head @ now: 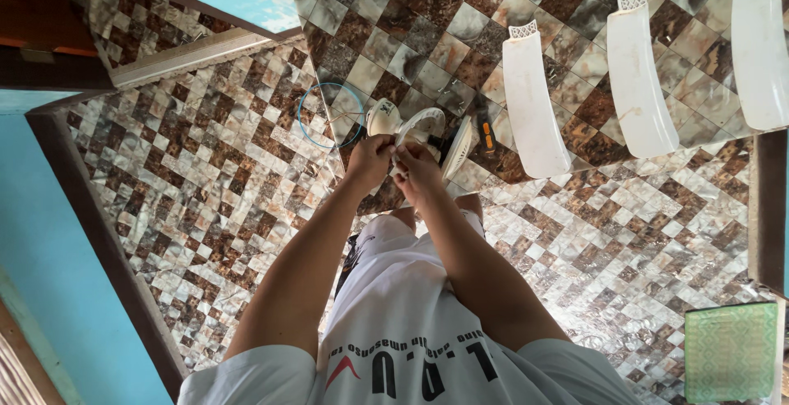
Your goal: The person disassembles a white electric fan by removing the front grille and fan blades, then reassembles it by reattaching the blades and securing the grille. The person uses a screwdriver to loosen and tighten screws during the process.
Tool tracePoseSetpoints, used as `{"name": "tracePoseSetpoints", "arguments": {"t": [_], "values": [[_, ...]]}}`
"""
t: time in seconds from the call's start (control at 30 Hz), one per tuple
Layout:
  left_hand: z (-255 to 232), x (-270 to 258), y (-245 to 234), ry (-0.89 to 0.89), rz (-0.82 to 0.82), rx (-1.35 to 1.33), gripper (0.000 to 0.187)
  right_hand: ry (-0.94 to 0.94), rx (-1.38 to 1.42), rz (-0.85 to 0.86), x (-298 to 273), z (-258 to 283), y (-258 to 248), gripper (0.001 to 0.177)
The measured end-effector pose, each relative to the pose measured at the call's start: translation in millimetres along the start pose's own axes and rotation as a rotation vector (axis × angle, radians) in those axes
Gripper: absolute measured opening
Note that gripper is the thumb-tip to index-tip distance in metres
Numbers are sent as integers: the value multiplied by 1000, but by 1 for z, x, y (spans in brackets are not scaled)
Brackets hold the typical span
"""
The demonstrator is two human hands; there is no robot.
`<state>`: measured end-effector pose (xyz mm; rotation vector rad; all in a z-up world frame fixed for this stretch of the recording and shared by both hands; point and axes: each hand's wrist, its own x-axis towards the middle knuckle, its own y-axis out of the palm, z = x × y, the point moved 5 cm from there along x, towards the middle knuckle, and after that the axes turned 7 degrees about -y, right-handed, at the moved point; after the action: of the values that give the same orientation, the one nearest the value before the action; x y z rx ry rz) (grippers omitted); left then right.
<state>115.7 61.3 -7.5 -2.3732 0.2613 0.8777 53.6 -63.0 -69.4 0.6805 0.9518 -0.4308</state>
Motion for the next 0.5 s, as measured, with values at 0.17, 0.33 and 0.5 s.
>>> {"name": "tracePoseSetpoints", "arguments": {"t": [0.17,0.33,0.5], "values": [[-1,1,3,-19,30,-80,28,-35,102,76,-4,-6,9,17],[-10,-9,6,-7,8,-131,27,-132,2,22,-8,-2,4,13],[-24,-19,3,197,-98,6,37,-152,-99,51,-13,4,-8,28]]}}
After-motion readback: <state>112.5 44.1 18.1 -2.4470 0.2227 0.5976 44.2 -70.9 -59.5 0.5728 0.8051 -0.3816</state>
